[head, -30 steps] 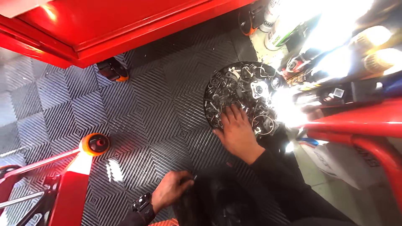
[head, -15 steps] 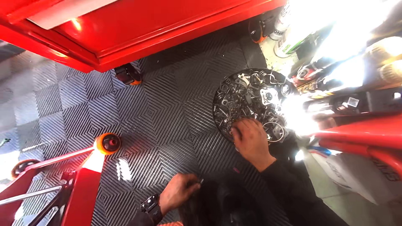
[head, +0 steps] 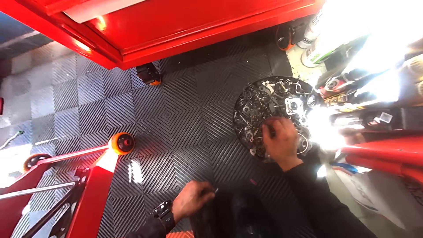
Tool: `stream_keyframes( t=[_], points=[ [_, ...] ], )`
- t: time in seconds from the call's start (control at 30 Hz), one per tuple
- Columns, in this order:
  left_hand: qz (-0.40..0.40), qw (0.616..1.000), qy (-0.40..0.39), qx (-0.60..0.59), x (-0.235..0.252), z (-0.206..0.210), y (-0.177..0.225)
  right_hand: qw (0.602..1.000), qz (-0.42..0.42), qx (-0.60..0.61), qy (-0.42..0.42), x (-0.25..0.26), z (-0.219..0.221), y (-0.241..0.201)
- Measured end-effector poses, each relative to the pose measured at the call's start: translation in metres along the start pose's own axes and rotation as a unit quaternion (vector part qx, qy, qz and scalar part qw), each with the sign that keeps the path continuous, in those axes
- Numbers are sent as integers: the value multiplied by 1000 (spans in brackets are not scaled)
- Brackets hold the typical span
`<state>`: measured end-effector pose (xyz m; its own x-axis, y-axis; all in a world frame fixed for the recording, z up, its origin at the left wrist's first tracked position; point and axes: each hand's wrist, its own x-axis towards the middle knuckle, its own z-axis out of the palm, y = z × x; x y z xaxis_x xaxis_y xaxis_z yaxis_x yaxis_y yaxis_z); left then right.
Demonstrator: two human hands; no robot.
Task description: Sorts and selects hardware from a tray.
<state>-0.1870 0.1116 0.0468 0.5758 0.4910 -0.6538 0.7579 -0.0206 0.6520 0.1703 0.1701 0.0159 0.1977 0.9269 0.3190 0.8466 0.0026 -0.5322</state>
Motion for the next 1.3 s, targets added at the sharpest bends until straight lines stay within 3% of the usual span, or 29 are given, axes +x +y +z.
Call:
stream_keyframes(
  t=[0.17, 0.27, 0.37, 0.67, 0.77, 0.87, 0.97, 1.07, 1.3],
  points=[
    [-2, 1000, 3, -2, 1, 0, -2, 999, 10, -34, -5, 56, -16, -5],
    [-14, 1000, -8, 4, 2, 0, -1, 990, 4, -65, -121, 95, -5, -11],
    [-12, 1000, -11, 13, 3, -1, -2, 969, -47, -121, -209, 95, 23, -1],
    [-2, 1000, -3, 12, 3, 2, -3, 980, -19, -127, -153, 27, 7, -16],
    [6, 1000, 9, 10, 3, 2, -5, 989, 3, -101, -109, 29, -1, -23],
    [-5, 1000, 3, 0, 1, 4, -5, 995, -28, -71, -68, 56, 3, -18],
    [-5, 1000, 2, 2, 2, 3, -6, 982, -63, -59, -170, 90, 13, -10],
    [0, 1000, 4, 12, 2, 2, -4, 963, -89, -82, -239, 88, 27, -8],
    [-10, 1000, 2, 12, 3, 0, -1, 968, -54, -130, -206, 44, 17, -30]
  ],
)
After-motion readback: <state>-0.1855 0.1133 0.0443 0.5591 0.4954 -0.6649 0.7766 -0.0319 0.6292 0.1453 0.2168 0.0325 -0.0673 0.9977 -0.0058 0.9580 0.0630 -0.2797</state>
